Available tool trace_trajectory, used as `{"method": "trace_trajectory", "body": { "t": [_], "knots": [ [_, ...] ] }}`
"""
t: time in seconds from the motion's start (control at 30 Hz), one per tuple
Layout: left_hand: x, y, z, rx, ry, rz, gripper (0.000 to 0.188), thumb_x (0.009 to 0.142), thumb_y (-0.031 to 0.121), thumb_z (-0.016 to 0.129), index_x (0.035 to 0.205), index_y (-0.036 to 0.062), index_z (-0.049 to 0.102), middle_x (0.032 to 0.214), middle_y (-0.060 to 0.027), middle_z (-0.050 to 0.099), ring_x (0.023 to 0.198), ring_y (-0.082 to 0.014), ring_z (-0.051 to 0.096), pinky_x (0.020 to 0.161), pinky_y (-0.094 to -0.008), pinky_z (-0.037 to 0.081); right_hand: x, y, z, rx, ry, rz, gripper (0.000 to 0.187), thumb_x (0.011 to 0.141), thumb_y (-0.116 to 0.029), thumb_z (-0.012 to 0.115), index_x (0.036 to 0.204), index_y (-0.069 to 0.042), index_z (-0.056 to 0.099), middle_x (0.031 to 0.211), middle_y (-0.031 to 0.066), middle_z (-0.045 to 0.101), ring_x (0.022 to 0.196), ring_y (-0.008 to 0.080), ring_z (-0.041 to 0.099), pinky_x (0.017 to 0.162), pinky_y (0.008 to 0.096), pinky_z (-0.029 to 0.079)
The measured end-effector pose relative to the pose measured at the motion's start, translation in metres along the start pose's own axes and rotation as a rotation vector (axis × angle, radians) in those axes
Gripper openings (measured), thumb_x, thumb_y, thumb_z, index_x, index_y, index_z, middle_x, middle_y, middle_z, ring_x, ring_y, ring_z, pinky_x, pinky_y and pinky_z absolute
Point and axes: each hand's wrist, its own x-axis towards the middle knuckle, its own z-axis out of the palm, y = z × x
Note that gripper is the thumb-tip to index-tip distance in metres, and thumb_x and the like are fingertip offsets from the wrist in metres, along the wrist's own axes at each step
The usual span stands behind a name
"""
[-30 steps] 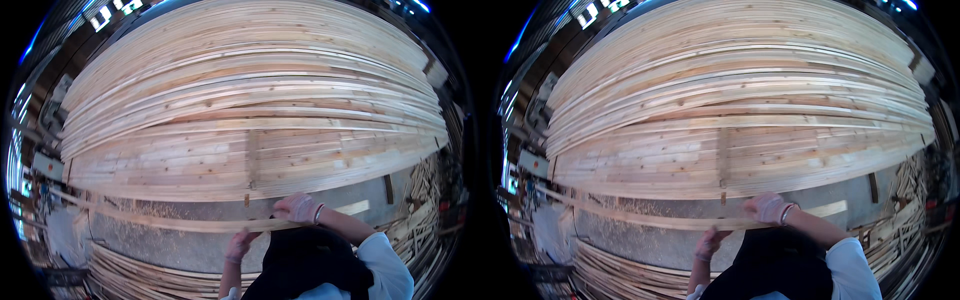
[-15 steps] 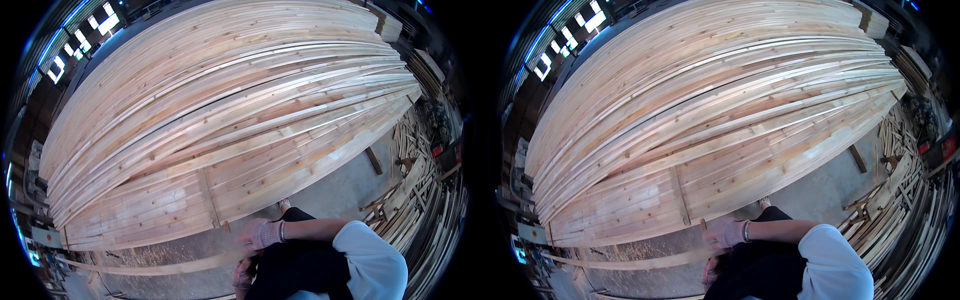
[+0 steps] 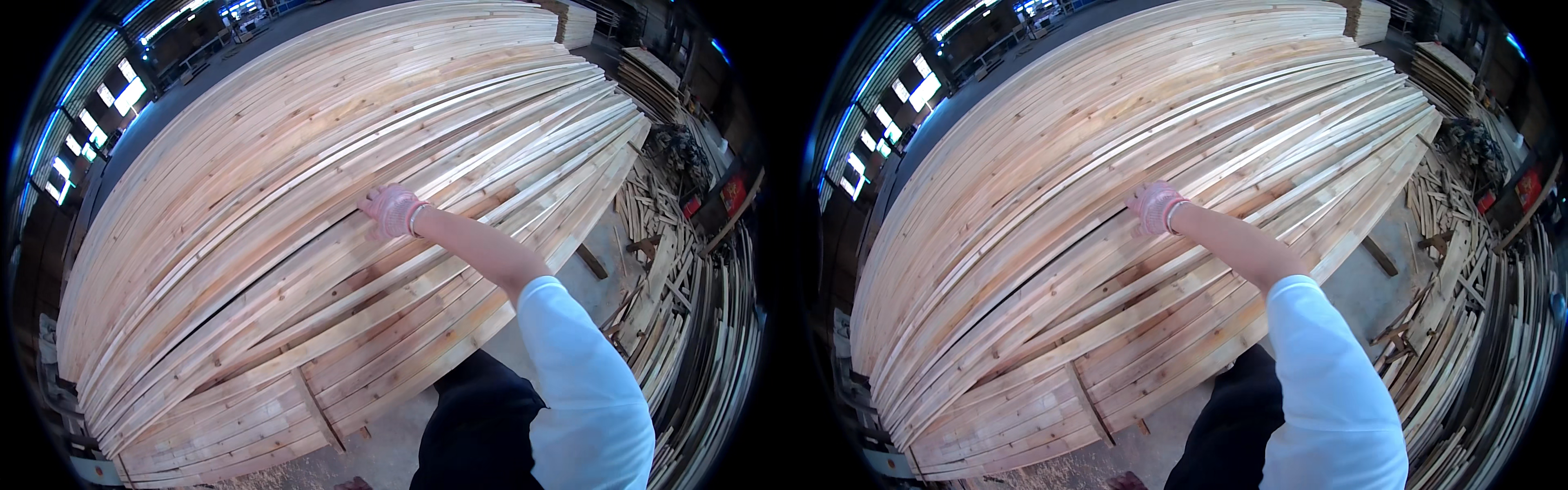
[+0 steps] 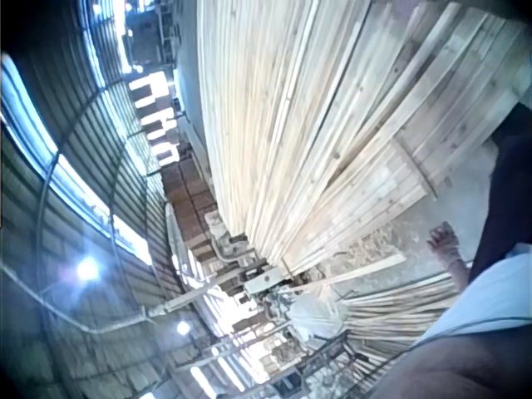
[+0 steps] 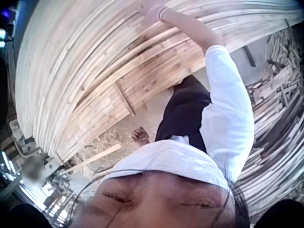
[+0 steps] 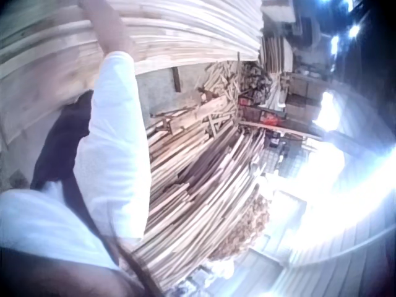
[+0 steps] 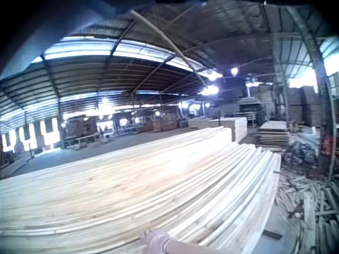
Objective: The person moves long wooden planks one at a time from a large stack and places them onto another pile with gloved hands.
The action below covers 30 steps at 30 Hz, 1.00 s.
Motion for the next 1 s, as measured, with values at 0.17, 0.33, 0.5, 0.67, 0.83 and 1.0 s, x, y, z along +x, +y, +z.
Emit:
{"method": "trace_trajectory", "body": {
  "t": [0.17,0.33,0.5,0.67,0.83,1.0],
  "knots": [
    [-0.003,-0.062,-0.010,-0.091,-0.115,0.008,0.024,0.094,0.034,0.046,0.087,0.0116,0.050,0.094,-0.0061,0.057,0.091,-0.0233,0.051,0.090,-0.0430,0.040,0.022,0.006,0.016,0.052,-0.123,0.009,0.055,0.079,-0.049,0.064,0.115,-0.007,0.061,0.107,0.0123,0.066,0.100,0.0299,0.063,0.087,0.0414,0.050],
    [-0.002,-0.070,-0.037,-0.729,0.028,-0.366,0.026,0.094,0.036,0.046,0.098,0.0111,0.054,0.095,-0.0037,0.057,0.094,-0.0235,0.052,0.090,-0.0434,0.041,0.007,-0.011,-0.004,0.007,-0.050,-0.022,0.047,0.074,-0.044,0.069,0.103,-0.008,0.063,0.095,0.0127,0.068,0.091,0.0303,0.065,0.081,0.0414,0.051],
    [0.017,-0.070,-0.025,-0.223,0.051,-0.108,0.033,0.090,0.035,0.047,0.066,0.0138,0.037,0.063,-0.0010,0.029,0.057,-0.0189,0.029,0.062,-0.0335,0.034,0.000,-0.030,-0.024,-0.062,-0.139,0.062,0.045,0.076,-0.044,0.069,0.106,-0.012,0.062,0.100,0.0131,0.068,0.094,0.0313,0.065,0.078,0.0440,0.052],
    [-0.010,-0.060,-0.037,-0.363,0.044,-0.097,0.032,0.090,0.034,0.048,0.068,0.0135,0.036,0.065,-0.0001,0.028,0.058,-0.0184,0.033,0.064,-0.0366,0.040,-0.049,-0.067,-0.037,-0.243,-0.127,-0.141,0.028,0.083,-0.028,0.059,0.101,-0.006,0.062,0.091,0.0143,0.068,0.086,0.0324,0.066,0.074,0.0441,0.053],
    [-0.020,-0.073,-0.044,-0.252,-0.039,-0.192,0.035,0.088,0.042,0.052,0.070,0.0134,0.040,0.067,-0.0001,0.035,0.066,-0.0187,0.041,0.076,-0.0375,0.043,-0.120,-0.050,-0.003,-0.114,0.058,-0.382,0.020,0.080,-0.028,0.061,0.080,-0.008,0.063,0.072,0.0156,0.064,0.071,0.0350,0.062,0.066,0.0481,0.051],
    [-0.020,-0.058,0.010,-0.114,-0.318,-0.260,0.065,0.090,0.056,0.046,0.129,0.0034,0.047,0.104,-0.0074,0.055,0.097,-0.0230,0.053,0.103,-0.0415,0.038,-0.219,-0.089,0.003,0.448,-0.366,-0.175,0.035,0.082,-0.038,0.067,0.084,-0.003,0.066,0.068,0.0120,0.061,0.063,0.0191,0.059,0.062,0.0365,0.049]
  ]
}}
